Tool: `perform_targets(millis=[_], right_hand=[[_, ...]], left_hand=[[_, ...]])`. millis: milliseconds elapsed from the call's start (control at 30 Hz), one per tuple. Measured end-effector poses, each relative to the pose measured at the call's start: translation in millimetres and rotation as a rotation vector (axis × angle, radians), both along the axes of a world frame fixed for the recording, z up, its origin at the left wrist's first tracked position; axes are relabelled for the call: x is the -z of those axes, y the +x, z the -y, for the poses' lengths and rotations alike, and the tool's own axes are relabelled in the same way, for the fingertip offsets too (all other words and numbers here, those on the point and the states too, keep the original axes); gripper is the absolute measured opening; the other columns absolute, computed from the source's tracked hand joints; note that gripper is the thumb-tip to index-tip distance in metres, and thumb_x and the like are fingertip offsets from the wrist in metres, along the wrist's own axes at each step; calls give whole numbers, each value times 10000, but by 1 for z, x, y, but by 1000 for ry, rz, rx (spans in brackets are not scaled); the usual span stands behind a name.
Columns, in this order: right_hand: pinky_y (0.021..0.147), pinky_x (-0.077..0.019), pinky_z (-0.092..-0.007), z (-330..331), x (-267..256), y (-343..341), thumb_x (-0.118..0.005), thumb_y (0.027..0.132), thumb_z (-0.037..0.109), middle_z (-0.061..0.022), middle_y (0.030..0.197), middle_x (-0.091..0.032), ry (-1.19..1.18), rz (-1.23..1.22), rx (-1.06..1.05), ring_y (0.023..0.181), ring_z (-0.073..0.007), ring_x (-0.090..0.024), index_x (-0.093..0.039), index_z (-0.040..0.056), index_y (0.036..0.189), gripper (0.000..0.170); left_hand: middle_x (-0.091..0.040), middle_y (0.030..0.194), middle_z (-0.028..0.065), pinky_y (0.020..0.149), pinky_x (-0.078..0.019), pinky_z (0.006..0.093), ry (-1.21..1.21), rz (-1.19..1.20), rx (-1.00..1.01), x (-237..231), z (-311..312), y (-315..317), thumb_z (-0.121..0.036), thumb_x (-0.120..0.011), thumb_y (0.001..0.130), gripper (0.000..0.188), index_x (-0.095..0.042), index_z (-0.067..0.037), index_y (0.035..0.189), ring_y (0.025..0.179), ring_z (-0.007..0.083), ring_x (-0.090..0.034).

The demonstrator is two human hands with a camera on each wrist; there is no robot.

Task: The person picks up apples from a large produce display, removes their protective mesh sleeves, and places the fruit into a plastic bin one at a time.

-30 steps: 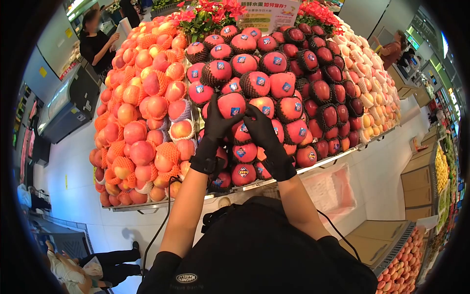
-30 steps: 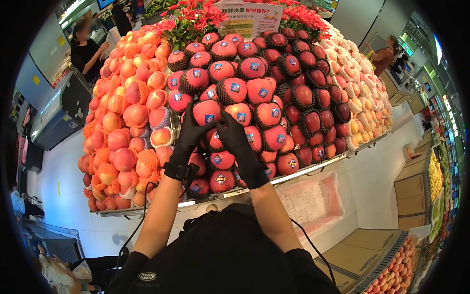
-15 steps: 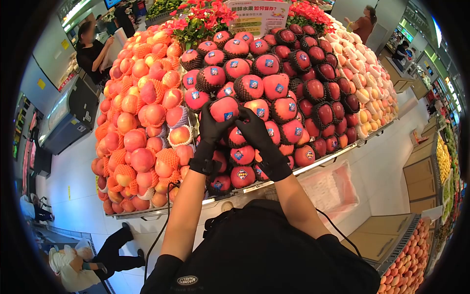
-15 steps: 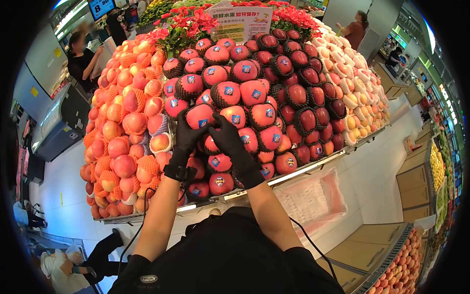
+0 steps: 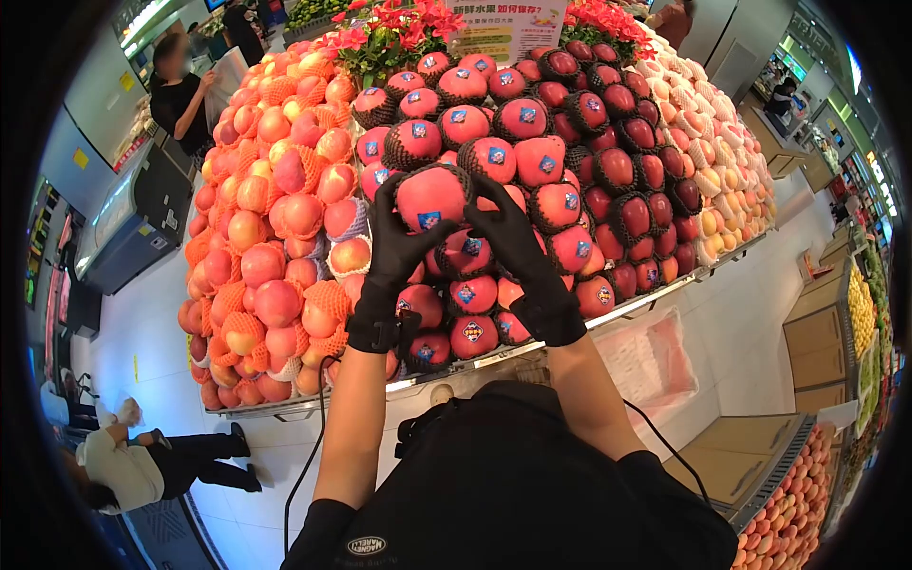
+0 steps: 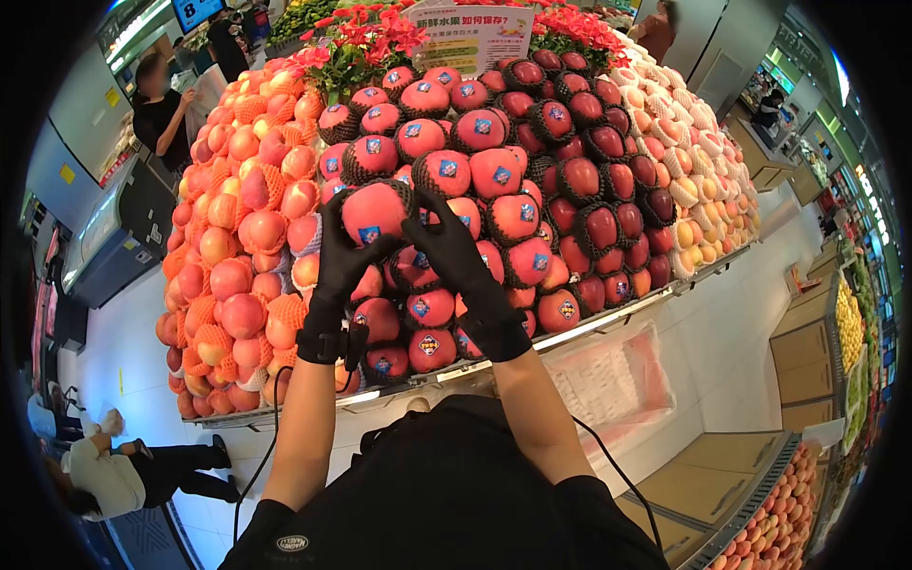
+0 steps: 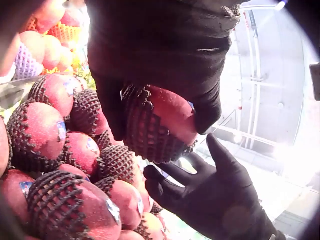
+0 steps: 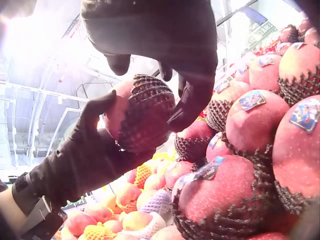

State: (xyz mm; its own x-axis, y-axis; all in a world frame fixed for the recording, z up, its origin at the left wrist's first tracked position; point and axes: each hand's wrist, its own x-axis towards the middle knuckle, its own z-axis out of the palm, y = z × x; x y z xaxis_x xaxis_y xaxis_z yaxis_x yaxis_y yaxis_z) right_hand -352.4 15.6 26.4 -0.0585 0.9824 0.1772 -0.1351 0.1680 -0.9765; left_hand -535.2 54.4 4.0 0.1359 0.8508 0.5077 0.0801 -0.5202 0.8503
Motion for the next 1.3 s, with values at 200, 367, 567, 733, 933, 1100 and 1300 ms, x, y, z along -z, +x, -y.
perform_targets(millis=[200,367,567,733,933,1100,1300], right_hand=[[821,-499,-308,17,-4,9,-599,895,193,-108,1221,-509,52,110,95,1045,-159,-537,-392,37,1359,531],[863,-484,-317,57,16,6,-581,900,154,-92,1176,-519,590,449,379,1061,-165,-522,-417,35,1332,477],[907,-468,-312,34,39,46,-476,967,191,-116,1249,-483,60,136,141,1128,-187,-508,-404,21,1346,421],[948,-437,-318,47,51,41,-487,957,179,-101,1284,-461,125,151,224,1159,-185,-485,-356,30,1375,462],[966,-422,-333,61,26,19,-552,904,163,-106,1275,-468,106,-4,301,1162,-203,-476,-352,20,1350,509],[991,-405,-351,64,33,11,-562,879,142,-112,1289,-464,175,90,440,1198,-219,-450,-363,5,1346,526],[1006,-402,-365,94,23,-5,-546,821,48,-131,1387,-377,155,306,436,1257,-219,-408,-241,54,1444,693]], left_hand=[[-393,1343,179,988,-443,403,-94,17,124,-19,29,19,-191,-858,631,996,-247,-29,1401,1217,281,-460],[-427,1331,163,940,-470,382,-159,140,224,-10,32,24,-190,-771,758,814,-295,-18,1395,1194,254,-476],[-588,1168,63,937,-443,291,-409,294,301,-10,38,25,-176,-536,953,388,-494,-19,1306,1083,149,-543],[-580,1155,79,833,-494,288,-433,289,324,-6,44,28,-191,-580,937,449,-456,-36,1339,995,134,-580],[-554,1203,87,846,-490,285,-522,430,461,-6,53,22,-123,-622,894,560,-382,-48,1395,1029,145,-568],[-529,1252,98,853,-491,293,-521,564,468,2,57,20,-67,-643,862,589,-384,-43,1390,1053,155,-555],[-516,1264,90,853,-495,292,-489,553,453,18,66,24,-62,-614,877,500,-427,-33,1340,1079,164,-542]])
